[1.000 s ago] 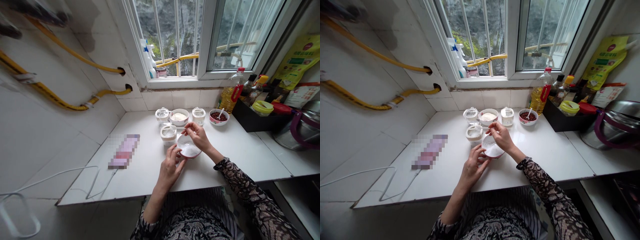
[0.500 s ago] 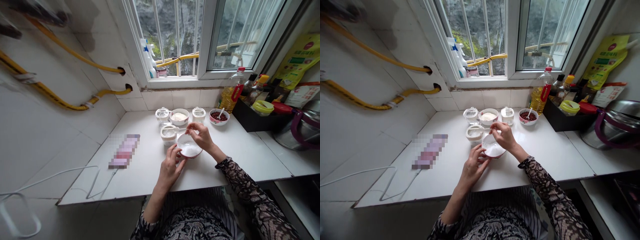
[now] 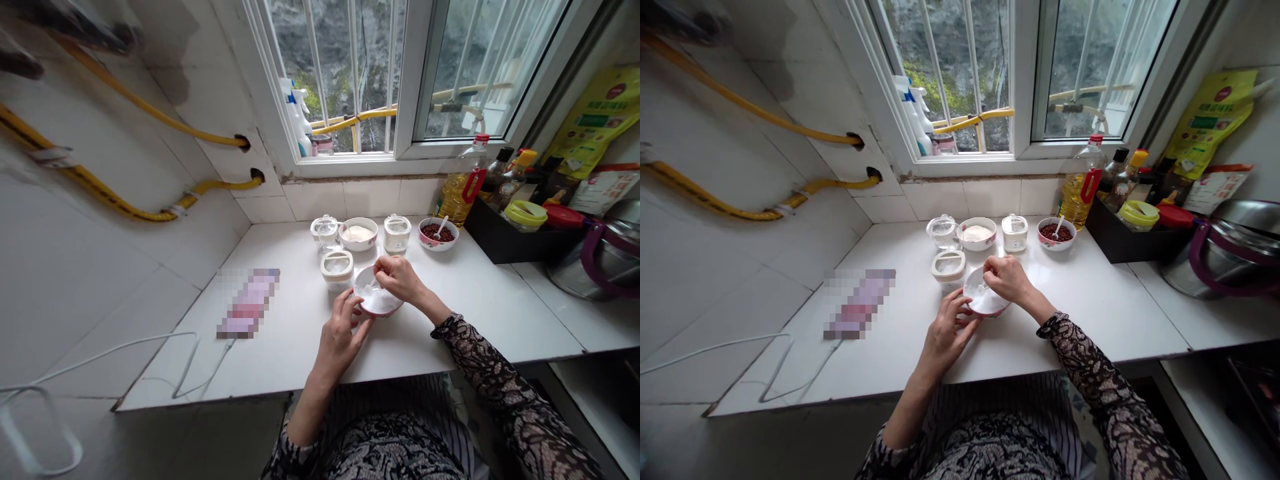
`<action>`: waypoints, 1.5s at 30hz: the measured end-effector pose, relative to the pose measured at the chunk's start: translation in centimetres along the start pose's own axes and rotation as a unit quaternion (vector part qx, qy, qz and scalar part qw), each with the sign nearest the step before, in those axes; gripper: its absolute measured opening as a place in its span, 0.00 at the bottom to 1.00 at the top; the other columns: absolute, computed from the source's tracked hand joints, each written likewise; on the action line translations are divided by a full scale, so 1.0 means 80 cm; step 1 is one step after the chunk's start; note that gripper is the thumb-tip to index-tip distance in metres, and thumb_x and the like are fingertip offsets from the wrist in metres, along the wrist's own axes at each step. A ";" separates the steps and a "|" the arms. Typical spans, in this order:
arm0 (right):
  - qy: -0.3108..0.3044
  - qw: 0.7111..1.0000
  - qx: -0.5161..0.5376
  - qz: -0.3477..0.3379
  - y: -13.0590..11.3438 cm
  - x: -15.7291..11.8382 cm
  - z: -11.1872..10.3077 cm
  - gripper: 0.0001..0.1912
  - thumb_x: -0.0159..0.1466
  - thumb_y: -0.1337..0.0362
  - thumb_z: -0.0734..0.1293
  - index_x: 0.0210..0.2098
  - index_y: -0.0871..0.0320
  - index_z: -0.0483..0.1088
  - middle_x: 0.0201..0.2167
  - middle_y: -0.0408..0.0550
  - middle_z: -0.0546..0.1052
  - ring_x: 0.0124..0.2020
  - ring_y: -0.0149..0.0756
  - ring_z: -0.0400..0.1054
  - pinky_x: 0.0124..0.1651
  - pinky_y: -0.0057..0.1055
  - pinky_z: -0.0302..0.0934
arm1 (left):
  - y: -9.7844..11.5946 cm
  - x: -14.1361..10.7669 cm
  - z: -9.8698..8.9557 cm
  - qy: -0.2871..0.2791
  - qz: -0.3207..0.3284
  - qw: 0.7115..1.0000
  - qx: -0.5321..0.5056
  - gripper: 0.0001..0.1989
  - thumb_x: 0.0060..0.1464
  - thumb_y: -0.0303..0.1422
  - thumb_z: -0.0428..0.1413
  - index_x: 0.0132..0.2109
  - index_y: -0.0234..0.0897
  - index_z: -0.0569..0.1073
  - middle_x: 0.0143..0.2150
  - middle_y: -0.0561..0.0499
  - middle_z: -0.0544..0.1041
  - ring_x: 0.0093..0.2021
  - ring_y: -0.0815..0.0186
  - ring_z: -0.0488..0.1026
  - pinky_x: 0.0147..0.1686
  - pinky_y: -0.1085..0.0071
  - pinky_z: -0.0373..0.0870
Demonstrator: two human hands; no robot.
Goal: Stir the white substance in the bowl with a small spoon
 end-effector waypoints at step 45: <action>0.012 0.990 0.116 0.083 0.015 -0.001 0.001 0.05 0.50 0.67 0.59 0.22 0.56 0.66 0.13 0.38 0.67 0.17 0.27 0.59 0.26 0.25 0.55 | 0.000 0.001 -0.001 -0.001 0.012 1.000 0.002 0.15 0.60 0.29 0.56 0.53 0.41 0.66 0.59 0.42 0.66 0.37 0.69 0.78 0.34 0.69 0.83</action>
Point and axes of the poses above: each hand's wrist, its own x-axis towards the middle knuckle, its own z-axis out of the palm, y = z × x, the point moved 4 cm from there along x, towards the middle knuckle
